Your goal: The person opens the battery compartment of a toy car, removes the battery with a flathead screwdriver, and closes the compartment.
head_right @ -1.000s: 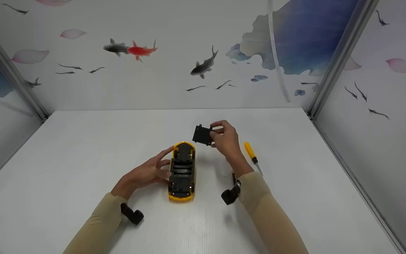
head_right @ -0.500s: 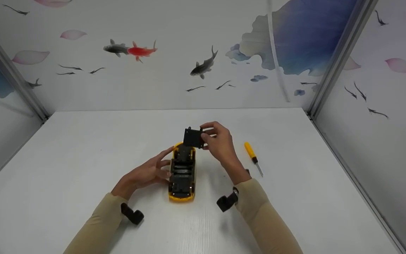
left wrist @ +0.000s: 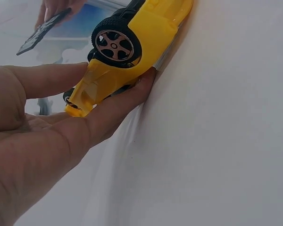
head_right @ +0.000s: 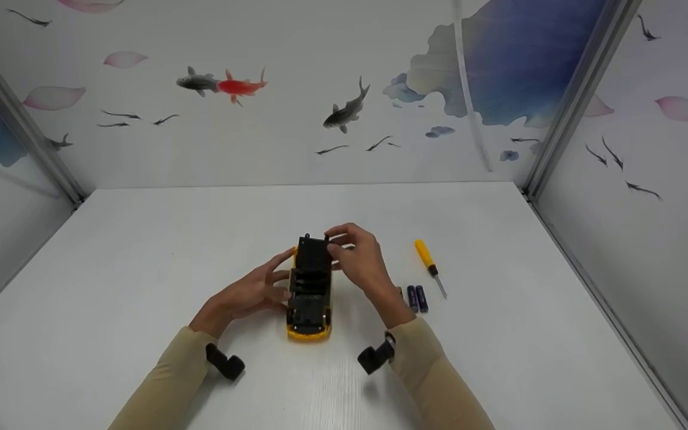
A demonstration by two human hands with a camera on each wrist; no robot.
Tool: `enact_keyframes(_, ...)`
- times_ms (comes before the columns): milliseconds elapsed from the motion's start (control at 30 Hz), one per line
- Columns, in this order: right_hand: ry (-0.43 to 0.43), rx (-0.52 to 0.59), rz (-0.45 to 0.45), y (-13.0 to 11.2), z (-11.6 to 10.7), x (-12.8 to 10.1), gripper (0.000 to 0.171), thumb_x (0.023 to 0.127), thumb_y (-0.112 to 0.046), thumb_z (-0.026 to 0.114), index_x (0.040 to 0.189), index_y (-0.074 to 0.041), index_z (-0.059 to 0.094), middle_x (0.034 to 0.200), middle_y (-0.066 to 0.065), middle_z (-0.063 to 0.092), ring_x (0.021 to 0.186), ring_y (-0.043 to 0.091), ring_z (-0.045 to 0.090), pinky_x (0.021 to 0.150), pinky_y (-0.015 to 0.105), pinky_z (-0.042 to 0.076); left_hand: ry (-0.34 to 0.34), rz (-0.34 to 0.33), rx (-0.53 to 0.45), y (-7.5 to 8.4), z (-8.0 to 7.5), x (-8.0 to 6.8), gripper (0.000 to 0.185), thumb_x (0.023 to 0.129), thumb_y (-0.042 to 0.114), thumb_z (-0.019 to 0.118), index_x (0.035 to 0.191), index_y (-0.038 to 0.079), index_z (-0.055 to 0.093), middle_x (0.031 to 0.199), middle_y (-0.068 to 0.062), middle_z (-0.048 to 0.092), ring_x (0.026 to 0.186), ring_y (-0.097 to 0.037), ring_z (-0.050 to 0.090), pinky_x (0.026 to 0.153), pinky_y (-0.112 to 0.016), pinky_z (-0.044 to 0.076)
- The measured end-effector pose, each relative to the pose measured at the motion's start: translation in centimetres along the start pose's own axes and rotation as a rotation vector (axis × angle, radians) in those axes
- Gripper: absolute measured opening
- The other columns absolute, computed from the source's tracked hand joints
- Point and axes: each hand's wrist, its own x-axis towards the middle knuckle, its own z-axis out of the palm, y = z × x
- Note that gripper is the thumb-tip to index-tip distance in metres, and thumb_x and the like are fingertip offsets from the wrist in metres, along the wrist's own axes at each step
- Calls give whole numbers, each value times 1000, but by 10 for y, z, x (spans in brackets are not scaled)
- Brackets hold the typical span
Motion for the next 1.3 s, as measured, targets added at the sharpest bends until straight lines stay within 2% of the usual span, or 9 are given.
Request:
enact_keyframes(167,-7,-15,12,6,5,-1,30,99,-5,59,128,-5,62,124,18,64,100,23,68,82,34,62,1,0,27,0,1,-1,100,82,-9,55,161,34,12,162,-17,33,143,-39,43,107,-56,48)
enact_keyframes(400,-28,-50,27,10,7,0,29,98,-7,60,127,-4,64,120,19,63,104,27,68,83,35,62,-19,40,3,1,0,-1,98,83,-10,54,161,34,13,161,-18,35,139,-38,48,104,-55,50)
enact_keyframes(600,-69,-86,92,10,8,-2,26,99,-9,59,124,-6,66,126,18,63,108,28,67,86,37,61,-17,28,19,1,1,0,98,84,-8,54,161,35,14,162,-17,33,139,-37,49,105,-53,50)
enact_keyframes(900,-115,-116,135,14,16,-1,25,99,-10,57,121,-5,69,128,19,63,108,29,67,84,36,62,-11,19,23,1,-2,-2,99,83,-10,53,161,36,13,163,-17,32,139,-39,48,106,-54,49)
enact_keyframes(1100,-113,-108,150,15,19,-1,25,99,-10,57,121,-5,68,128,19,63,110,29,67,84,37,62,-7,15,19,2,-2,-2,99,82,-10,54,161,35,13,163,-17,31,140,-39,47,107,-55,48)
enact_keyframes(1300,-101,-102,150,18,20,1,23,99,-8,58,119,-4,68,121,19,64,106,28,68,82,36,62,-26,26,-4,1,-2,-2,100,83,-12,52,161,35,11,163,-18,31,139,-40,47,106,-56,48)
